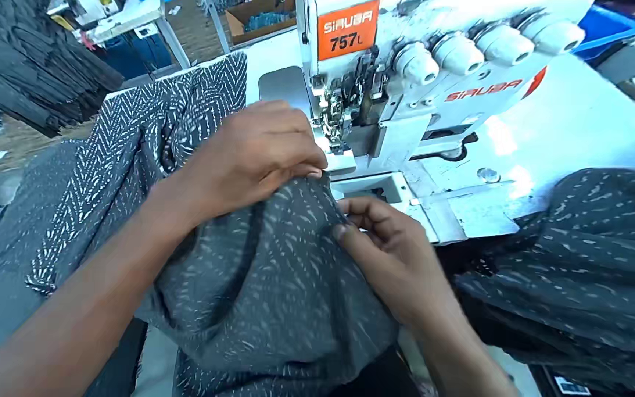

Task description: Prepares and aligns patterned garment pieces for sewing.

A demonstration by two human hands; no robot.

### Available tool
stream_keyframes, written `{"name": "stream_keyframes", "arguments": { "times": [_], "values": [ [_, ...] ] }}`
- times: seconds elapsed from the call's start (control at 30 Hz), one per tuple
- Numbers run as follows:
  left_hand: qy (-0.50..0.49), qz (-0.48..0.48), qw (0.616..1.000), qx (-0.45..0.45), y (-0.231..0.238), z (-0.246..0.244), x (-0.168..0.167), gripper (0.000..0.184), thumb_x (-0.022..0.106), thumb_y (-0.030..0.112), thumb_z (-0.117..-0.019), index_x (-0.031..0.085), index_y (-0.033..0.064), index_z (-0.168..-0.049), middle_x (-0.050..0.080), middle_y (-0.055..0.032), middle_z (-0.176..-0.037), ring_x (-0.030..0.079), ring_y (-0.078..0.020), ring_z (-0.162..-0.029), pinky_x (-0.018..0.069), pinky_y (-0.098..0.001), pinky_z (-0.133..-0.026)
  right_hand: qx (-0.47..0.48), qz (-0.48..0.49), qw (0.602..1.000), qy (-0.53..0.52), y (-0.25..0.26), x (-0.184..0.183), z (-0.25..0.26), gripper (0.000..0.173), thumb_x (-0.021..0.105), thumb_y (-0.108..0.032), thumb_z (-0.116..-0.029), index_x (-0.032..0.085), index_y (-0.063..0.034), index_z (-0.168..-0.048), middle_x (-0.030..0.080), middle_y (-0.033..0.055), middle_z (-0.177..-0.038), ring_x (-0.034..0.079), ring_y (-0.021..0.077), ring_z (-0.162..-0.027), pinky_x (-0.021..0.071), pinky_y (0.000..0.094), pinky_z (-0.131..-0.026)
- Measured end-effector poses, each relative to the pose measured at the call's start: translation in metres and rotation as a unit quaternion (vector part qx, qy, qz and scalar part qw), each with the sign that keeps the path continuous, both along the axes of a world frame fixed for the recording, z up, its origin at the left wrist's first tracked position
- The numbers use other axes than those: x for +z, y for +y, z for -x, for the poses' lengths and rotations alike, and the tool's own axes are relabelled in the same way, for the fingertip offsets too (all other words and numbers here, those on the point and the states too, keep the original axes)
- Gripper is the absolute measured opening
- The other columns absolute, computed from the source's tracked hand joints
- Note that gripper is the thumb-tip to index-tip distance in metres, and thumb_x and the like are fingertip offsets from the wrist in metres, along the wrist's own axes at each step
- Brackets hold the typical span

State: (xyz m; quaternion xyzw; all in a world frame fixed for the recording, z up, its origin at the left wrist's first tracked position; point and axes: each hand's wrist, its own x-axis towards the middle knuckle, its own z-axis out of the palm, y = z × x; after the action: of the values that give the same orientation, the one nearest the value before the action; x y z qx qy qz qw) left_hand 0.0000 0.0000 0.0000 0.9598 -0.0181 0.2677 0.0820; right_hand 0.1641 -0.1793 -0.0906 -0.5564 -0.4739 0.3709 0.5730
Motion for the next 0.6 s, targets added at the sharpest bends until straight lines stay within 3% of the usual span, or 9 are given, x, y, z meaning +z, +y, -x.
{"name": "stream_keyframes", "arguments": {
  "times": [0.1,0.17,0.23,0.33,0.4,0.43,0.5,0.57,0.6],
  "values": [
    [0.007,0.09,0.996,0.024,0.032,-0.025,-0.035,0.012,0.072,0.018,-0.0948,0.077,0.0069,-0.098,0.073,-0.0022,-0.092,0.065,-0.014,-0.093,0.0507,-0.0347,-0.088,-0.053,0.04,0.998,-0.001,0.021,-0.022,-0.009,0.009,0.065,-0.016,-0.0937,0.073,-0.0149,-0.096,0.066,0.0016,-0.074,0.06,0.0142,-0.056,0.05,0.0276,-0.046],
    [-0.01,0.177,0.983,0.052,0.043,-0.027,-0.048,0.014,0.077,0.022,-0.0904,0.074,0.0097,-0.097,0.069,0.0027,-0.09,0.061,-0.0103,-0.091,0.0481,-0.0345,-0.089,-0.06,0.042,0.997,0.01,0.023,-0.03,-0.012,0.006,0.067,-0.018,-0.0928,0.072,-0.0148,-0.093,0.068,0.0018,-0.076,0.063,0.0144,-0.06,0.0532,0.0278,-0.049],
    [-0.012,0.198,0.978,0.061,0.047,-0.026,-0.054,0.014,0.078,0.025,-0.09,0.071,0.0136,-0.094,0.067,0.0051,-0.091,0.06,-0.0106,-0.096,0.045,-0.038,-0.094,-0.055,0.045,0.997,0.015,0.025,-0.033,-0.014,0.004,0.067,-0.018,-0.0925,0.07,-0.015,-0.093,0.068,0.0015,-0.078,0.063,0.014,-0.06,0.0524,0.0269,-0.049],
    [0.027,0.075,0.994,0.069,0.042,-0.026,-0.045,0.014,0.066,0.027,-0.0985,0.077,0.0189,-0.094,0.066,0.0017,-0.1,0.057,-0.018,-0.106,0.0395,-0.0459,-0.096,-0.034,0.049,0.998,0.017,0.029,-0.033,-0.019,0.004,0.065,-0.017,-0.0943,0.067,-0.0138,-0.094,0.065,0.0029,-0.072,0.059,0.0139,-0.056,0.0479,0.026,-0.047],
    [0.073,-0.038,0.992,0.099,0.022,-0.024,-0.033,0.02,0.057,0.016,-0.1018,0.077,0.0179,-0.099,0.067,-0.0039,-0.106,0.059,-0.025,-0.107,0.0418,-0.0505,-0.093,-0.022,0.055,0.998,0.025,0.029,-0.032,-0.022,0.005,0.064,-0.019,-0.0951,0.066,-0.014,-0.095,0.062,0.0028,-0.067,0.055,0.0133,-0.053,0.0439,0.0253,-0.045],
    [0.092,-0.074,0.986,0.12,0.006,-0.021,-0.029,0.022,0.055,0.01,-0.1011,0.076,0.0143,-0.103,0.067,-0.0067,-0.107,0.06,-0.0277,-0.104,0.0441,-0.0514,-0.09,-0.014,0.06,0.997,0.035,0.027,-0.032,-0.023,0.006,0.064,-0.02,-0.0955,0.065,-0.0135,-0.095,0.061,0.0038,-0.066,0.055,0.0137,-0.052,0.0432,0.0255,-0.045],
    [0.112,-0.08,0.976,0.17,-0.02,-0.012,-0.035,0.029,0.05,0.013,-0.1029,0.072,0.0102,-0.121,0.066,-0.0091,-0.115,0.061,-0.0292,-0.107,0.0476,-0.0498,-0.09,0.005,0.067,0.996,0.065,0.023,-0.03,-0.028,0.009,0.064,-0.021,-0.0965,0.065,-0.012,-0.097,0.06,0.0063,-0.066,0.057,0.0152,-0.053,0.0461,0.0267,-0.046],
    [0.12,-0.045,0.97,0.206,-0.03,-0.004,-0.05,0.042,0.044,0.029,-0.1057,0.063,0.0164,-0.14,0.061,-0.0082,-0.132,0.056,-0.0281,-0.123,0.0466,-0.0478,-0.102,0.02,0.069,0.993,0.097,0.024,-0.029,-0.032,0.01,0.063,-0.021,-0.0972,0.064,-0.0109,-0.097,0.06,0.007,-0.066,0.057,0.0147,-0.055,0.0468,0.0261,-0.049],
    [0.119,-0.029,0.97,0.211,-0.027,-0.002,-0.055,0.045,0.042,0.034,-0.1054,0.061,0.021,-0.144,0.058,-0.0079,-0.138,0.052,-0.0281,-0.129,0.0442,-0.0482,-0.107,0.025,0.071,0.991,0.114,0.026,-0.029,-0.034,0.01,0.062,-0.02,-0.0972,0.064,-0.0103,-0.098,0.061,0.0073,-0.067,0.058,0.014,-0.056,0.0479,0.0255,-0.05]
  ]
}}
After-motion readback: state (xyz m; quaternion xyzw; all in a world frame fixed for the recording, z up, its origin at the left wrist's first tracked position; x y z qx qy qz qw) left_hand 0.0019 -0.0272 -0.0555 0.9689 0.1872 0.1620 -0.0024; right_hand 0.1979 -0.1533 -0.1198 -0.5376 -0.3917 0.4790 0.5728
